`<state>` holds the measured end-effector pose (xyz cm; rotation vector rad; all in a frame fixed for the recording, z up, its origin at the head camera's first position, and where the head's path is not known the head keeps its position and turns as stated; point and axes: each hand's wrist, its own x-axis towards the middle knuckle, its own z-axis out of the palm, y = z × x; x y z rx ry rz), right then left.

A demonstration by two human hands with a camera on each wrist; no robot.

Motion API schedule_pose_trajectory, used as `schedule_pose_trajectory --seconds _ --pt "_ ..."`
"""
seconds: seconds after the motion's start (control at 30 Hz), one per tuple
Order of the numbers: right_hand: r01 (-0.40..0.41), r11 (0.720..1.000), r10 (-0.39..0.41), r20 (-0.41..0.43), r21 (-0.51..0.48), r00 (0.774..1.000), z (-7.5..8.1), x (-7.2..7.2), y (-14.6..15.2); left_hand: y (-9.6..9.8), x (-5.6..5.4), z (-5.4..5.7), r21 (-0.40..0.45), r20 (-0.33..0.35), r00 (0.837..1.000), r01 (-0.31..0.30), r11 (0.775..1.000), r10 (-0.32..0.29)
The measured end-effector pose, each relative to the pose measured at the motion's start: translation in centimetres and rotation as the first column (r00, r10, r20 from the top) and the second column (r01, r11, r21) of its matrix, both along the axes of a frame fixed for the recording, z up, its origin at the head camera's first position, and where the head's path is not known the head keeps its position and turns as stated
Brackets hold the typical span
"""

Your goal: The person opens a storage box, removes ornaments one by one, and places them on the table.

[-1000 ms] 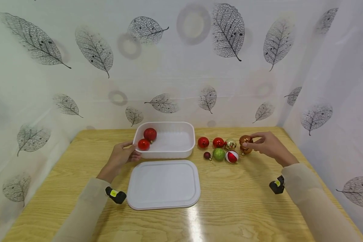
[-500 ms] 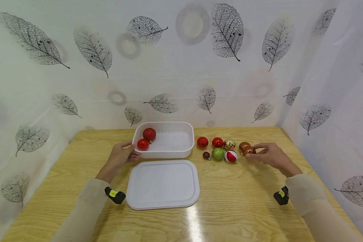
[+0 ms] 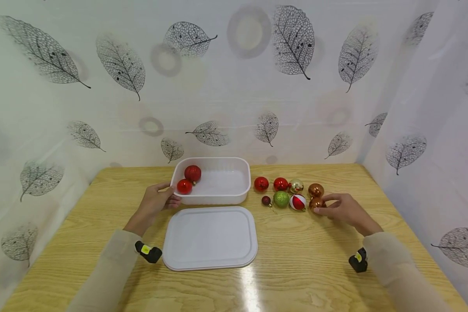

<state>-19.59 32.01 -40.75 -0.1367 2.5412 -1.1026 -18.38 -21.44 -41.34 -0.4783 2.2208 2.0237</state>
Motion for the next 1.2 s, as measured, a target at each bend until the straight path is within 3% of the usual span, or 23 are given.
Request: schedule_pose_trajectory --seconds 1.2 --pt "-0.007 1.0 0.007 0.003 -0.008 1.0 0.33 -0.04 -0.14 -0.2 -0.1 -0.22 0.022 -0.016 1.0 0.008 1.0 -0.007"
